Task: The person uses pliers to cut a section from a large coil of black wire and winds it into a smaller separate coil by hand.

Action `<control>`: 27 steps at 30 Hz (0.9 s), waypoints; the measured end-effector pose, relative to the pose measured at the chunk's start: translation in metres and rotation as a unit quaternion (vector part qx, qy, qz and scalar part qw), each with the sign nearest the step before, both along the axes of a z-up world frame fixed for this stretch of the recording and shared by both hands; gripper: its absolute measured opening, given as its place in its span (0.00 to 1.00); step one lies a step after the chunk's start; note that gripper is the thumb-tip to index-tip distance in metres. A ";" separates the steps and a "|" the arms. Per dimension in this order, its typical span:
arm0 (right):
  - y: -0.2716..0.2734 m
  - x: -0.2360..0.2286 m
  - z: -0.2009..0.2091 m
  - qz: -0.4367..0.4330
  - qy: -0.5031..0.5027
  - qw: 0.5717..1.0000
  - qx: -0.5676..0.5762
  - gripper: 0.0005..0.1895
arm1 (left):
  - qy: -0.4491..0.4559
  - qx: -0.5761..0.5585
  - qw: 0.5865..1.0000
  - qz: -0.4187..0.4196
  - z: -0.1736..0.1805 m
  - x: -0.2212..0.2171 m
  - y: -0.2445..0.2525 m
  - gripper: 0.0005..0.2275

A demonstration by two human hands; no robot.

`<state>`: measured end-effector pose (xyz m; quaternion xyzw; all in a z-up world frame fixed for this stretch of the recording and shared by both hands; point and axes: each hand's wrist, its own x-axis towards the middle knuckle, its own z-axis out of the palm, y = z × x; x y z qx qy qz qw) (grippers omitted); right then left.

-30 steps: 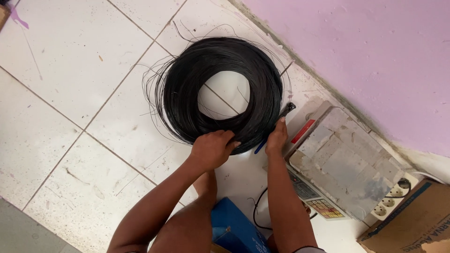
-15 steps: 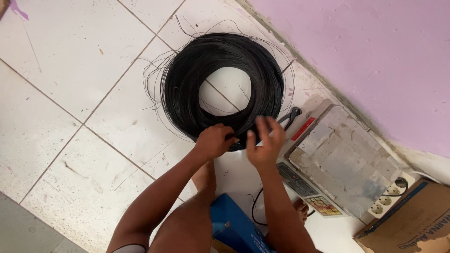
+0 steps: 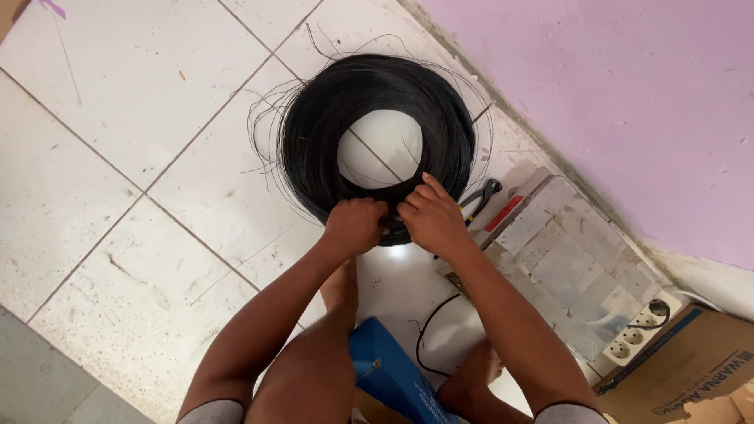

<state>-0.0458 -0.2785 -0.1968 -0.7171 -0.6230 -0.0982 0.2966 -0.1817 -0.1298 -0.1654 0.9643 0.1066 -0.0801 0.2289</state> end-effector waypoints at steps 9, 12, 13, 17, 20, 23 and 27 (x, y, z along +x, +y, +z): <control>-0.004 0.019 0.025 0.059 0.054 0.995 -0.064 0.10 | -0.068 0.013 0.998 -0.004 -0.012 -0.010 -0.005 0.09; -0.010 0.025 0.006 0.062 0.063 0.993 -0.082 0.09 | -0.076 -0.022 0.997 -0.002 -0.005 -0.009 -0.004 0.09; -0.011 0.029 0.003 0.062 0.063 0.993 -0.082 0.09 | -0.075 -0.022 0.997 -0.002 0.000 -0.008 -0.003 0.09; -0.011 0.030 0.002 0.059 0.051 0.990 -0.115 0.10 | -0.118 -0.005 0.993 -0.018 -0.005 -0.011 -0.007 0.08; -0.006 0.026 0.013 0.064 0.048 0.986 -0.147 0.12 | -0.141 0.032 0.989 -0.019 -0.015 -0.011 -0.011 0.08; -0.004 0.021 0.020 0.078 0.074 0.983 -0.149 0.08 | -0.156 0.078 0.985 -0.010 -0.005 -0.011 -0.014 0.09; 0.002 0.001 0.019 0.021 0.204 0.979 0.009 0.10 | -0.157 0.031 0.987 0.009 -0.004 -0.014 -0.013 0.08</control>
